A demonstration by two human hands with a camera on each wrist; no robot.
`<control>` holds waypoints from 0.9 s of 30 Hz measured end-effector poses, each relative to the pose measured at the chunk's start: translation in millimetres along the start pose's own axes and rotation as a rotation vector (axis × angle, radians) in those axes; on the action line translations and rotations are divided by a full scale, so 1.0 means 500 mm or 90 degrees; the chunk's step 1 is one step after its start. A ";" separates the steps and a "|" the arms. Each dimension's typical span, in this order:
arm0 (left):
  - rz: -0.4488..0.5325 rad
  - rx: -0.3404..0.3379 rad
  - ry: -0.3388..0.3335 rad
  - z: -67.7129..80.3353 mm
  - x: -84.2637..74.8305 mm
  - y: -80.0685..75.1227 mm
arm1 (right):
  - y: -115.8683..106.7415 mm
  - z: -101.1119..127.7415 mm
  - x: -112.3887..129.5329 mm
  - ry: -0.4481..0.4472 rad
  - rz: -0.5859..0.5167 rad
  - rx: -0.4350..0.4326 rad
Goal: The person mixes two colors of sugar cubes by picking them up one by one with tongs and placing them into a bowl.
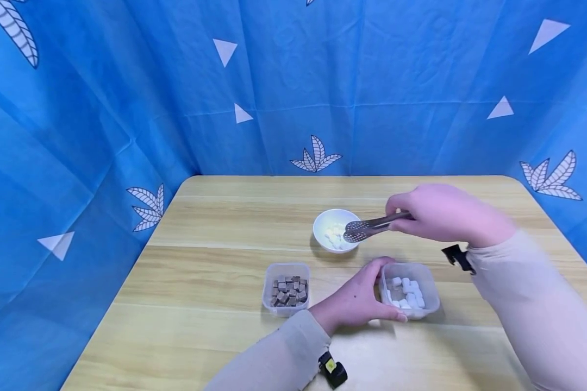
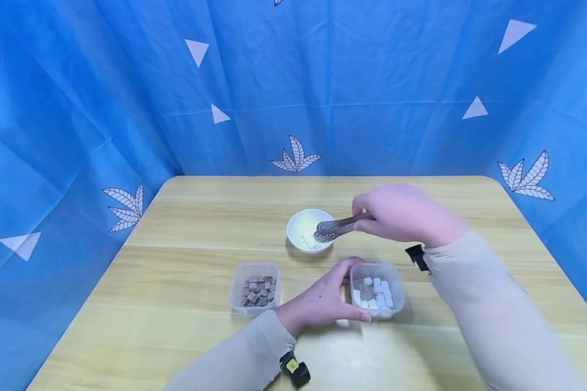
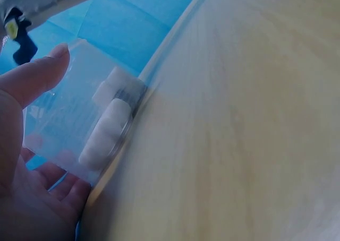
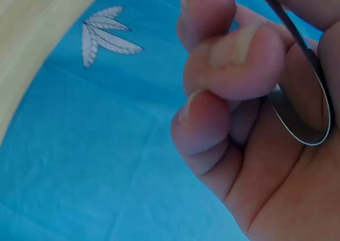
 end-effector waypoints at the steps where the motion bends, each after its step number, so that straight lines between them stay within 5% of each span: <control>1: 0.000 0.000 0.000 0.000 0.000 0.000 | -0.005 0.012 -0.002 0.001 0.000 -0.002; 14: -0.011 -0.015 -0.021 0.003 -0.003 -0.001 | -0.022 0.139 -0.027 0.046 0.090 0.017; 27: 0.016 -0.004 -0.013 -0.001 -0.005 0.000 | 0.019 0.133 0.004 0.042 0.079 0.101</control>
Point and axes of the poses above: each hand's wrist, its own z-axis away from the middle knuckle, its own y-axis out of the palm, x = y × z, the point moved 2 cm from there along -z, towards the middle knuckle, and after that the axes turned 12 degrees about z, right-handed, at the moved point
